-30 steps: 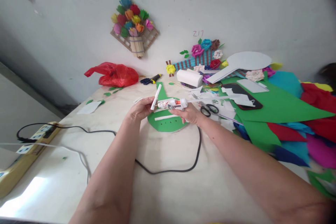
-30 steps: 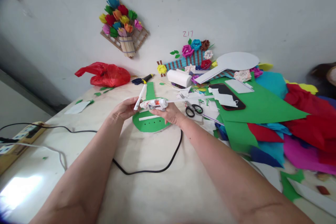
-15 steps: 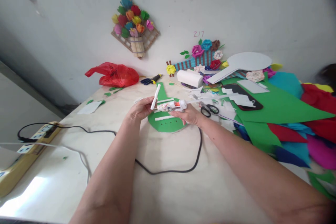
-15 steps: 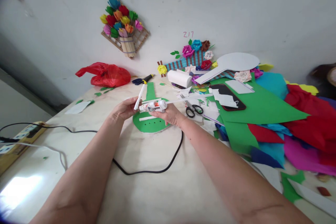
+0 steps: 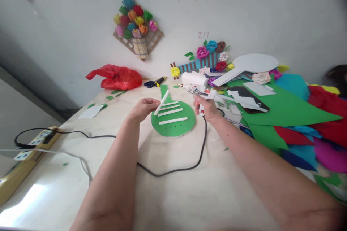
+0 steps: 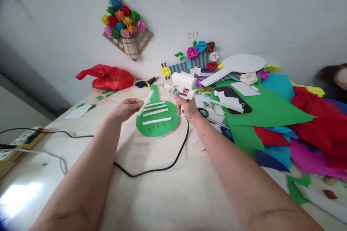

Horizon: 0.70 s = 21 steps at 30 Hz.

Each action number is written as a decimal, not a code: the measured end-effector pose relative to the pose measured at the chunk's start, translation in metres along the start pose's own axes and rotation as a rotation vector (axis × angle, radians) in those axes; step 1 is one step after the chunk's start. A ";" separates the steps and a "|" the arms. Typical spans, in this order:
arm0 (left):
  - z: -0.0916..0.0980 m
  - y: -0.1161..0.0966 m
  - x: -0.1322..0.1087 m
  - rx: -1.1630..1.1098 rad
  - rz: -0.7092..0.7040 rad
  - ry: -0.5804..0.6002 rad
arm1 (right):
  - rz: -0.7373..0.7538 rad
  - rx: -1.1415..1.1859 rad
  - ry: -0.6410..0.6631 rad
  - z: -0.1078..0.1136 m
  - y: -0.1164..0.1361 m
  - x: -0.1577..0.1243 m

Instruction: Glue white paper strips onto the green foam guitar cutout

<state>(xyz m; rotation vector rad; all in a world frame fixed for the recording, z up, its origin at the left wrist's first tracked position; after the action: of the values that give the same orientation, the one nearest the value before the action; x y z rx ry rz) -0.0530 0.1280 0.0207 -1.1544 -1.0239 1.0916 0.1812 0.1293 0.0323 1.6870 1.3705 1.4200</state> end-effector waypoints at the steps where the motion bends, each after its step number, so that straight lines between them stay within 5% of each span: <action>1: -0.003 -0.003 0.001 0.106 -0.019 0.003 | -0.002 0.021 -0.041 0.003 -0.001 0.000; 9: -0.028 -0.020 0.006 0.791 -0.156 0.052 | -0.098 0.114 -0.122 0.004 -0.012 -0.002; 21: -0.045 -0.022 0.006 1.080 -0.295 0.098 | -0.159 0.252 -0.203 0.011 -0.022 -0.002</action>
<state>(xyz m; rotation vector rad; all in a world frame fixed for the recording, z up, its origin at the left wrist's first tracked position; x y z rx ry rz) -0.0052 0.1242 0.0373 -0.1682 -0.3687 1.0930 0.1842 0.1371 0.0091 1.7766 1.5777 0.9932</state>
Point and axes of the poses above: each hand's wrist, its own x-axis towards the middle knuckle, its own z-axis out of the back of the hand, y = z × x, the point moved 8 cm from there along x, towards the middle knuckle, and after that the axes turned 10 degrees about x, right-handed, at the moved point
